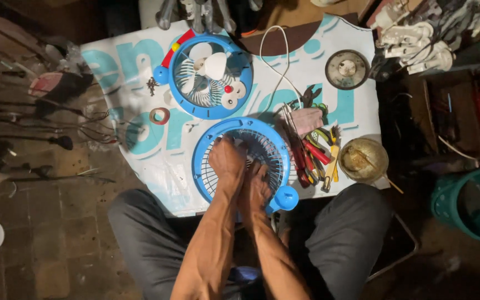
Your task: The person sits on the floor and uses a screwdriver to remove screws from the back casing of a blue electric fan. They then use their hands to detach the fan blades and the motor assembly from the fan cage.
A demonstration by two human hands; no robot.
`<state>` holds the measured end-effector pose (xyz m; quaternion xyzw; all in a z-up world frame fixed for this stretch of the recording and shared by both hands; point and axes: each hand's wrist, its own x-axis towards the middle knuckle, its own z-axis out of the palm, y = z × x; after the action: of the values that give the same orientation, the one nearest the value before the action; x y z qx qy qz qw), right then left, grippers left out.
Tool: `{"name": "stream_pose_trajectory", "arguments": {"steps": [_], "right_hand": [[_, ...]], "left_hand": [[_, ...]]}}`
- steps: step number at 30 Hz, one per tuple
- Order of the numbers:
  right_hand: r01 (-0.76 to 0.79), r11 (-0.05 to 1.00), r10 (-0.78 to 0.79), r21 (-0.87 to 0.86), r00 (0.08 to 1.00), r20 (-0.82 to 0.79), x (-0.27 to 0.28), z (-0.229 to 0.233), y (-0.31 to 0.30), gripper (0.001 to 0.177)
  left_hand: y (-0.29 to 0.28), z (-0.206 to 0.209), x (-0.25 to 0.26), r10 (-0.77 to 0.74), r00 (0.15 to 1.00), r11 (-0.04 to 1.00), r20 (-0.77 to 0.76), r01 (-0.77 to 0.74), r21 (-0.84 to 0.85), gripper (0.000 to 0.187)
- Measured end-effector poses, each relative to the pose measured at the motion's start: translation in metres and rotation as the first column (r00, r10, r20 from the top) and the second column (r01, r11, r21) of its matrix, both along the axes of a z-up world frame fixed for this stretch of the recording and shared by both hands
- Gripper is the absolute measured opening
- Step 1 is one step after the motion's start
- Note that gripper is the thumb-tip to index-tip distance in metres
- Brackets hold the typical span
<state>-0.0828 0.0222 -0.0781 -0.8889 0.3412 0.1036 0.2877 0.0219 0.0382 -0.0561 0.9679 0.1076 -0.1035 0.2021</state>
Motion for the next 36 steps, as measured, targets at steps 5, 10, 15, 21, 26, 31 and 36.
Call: {"name": "stream_pose_trajectory", "arguments": {"steps": [5,10,15,21,26,31,36], "right_hand": [[-0.080,0.990,0.084,-0.114,0.996,0.033,-0.008,-0.092,0.001,0.045],[-0.044,0.957,0.066,-0.286,0.996,0.067,-0.013,-0.081,0.002,0.043],[-0.126,0.947,0.181,-0.297,0.969,0.165,-0.013,-0.065,-0.014,0.036],[-0.110,0.932,0.184,-0.345,0.964,0.191,-0.011,-0.039,-0.011,0.030],[-0.116,0.965,0.165,-0.236,0.967,0.197,-0.001,0.000,-0.020,0.022],[-0.165,0.986,0.165,-0.013,0.984,0.062,0.011,0.037,-0.027,0.063],[-0.237,0.971,0.238,0.036,0.971,-0.030,-0.003,0.076,-0.034,0.088]], "left_hand": [[0.003,0.026,-0.004,0.099,0.995,0.995,-0.032,-0.100,-0.025,0.036],[0.003,0.031,-0.011,0.113,0.991,0.992,-0.068,-0.116,-0.041,0.044],[0.011,0.028,-0.010,0.065,0.996,0.996,-0.064,-0.069,-0.052,0.048],[0.006,0.055,-0.003,0.072,0.986,0.995,-0.149,-0.082,-0.059,0.048],[0.005,0.068,0.005,0.094,0.980,0.990,-0.178,-0.111,-0.085,0.050],[0.004,0.071,0.011,0.100,0.979,0.987,-0.180,-0.120,-0.104,0.051],[0.007,0.045,0.009,0.102,0.969,0.989,-0.226,-0.124,-0.082,0.062]]}}
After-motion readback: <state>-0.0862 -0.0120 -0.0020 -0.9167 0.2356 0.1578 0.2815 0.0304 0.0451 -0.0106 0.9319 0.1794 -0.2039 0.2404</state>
